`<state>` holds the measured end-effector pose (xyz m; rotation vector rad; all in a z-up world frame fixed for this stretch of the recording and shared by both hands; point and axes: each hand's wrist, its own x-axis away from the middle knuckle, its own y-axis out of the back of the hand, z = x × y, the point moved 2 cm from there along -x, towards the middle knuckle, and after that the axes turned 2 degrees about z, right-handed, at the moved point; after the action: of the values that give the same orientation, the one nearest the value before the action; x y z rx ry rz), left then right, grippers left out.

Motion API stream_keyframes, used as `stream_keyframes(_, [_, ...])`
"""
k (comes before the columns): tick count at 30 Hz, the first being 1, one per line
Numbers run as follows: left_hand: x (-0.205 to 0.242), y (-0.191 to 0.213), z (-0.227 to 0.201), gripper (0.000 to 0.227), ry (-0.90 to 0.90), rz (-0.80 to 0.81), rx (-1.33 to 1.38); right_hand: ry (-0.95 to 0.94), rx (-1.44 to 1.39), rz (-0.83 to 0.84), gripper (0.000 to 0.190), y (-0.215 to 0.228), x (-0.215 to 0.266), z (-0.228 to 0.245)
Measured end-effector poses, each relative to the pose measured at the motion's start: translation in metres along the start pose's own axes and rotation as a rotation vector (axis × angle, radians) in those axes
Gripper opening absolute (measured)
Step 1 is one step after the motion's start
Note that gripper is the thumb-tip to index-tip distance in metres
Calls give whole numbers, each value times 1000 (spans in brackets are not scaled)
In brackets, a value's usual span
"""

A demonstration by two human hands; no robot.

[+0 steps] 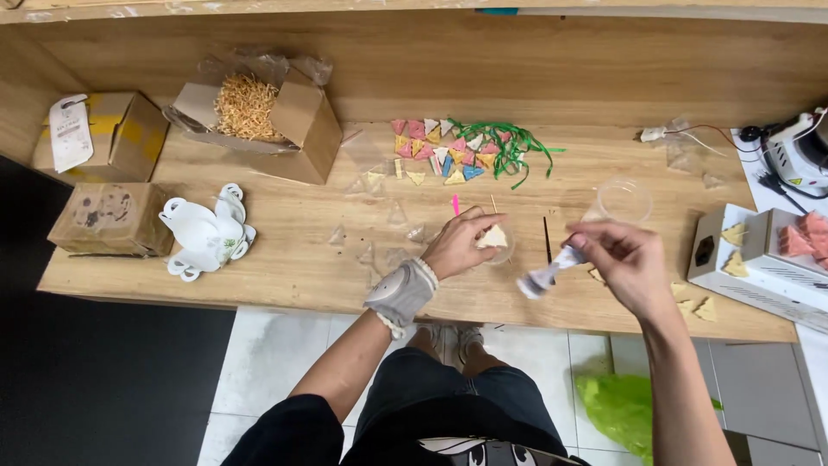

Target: The user is seen decorating small triangle shaped scented wax melts using a toothpick and a brush.

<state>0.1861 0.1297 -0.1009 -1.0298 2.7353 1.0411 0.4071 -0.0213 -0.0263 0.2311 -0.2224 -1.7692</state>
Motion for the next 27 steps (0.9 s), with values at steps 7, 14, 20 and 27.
stream_keyframes(7, [-4,-12,13,57,-75,-56,-29,-7,-155,-59,20,13,-30,35])
stream_keyframes(14, [-7,-6,4,52,-36,-52,-43,-142,9,5,12,-7,-59,-30])
stream_keyframes(20, [0,-10,13,51,24,-47,45,-18,-461,68,12,1,-72,-113])
stream_keyframes(27, [8,-18,17,50,-130,-116,11,-135,-386,30,13,-6,-58,-114])
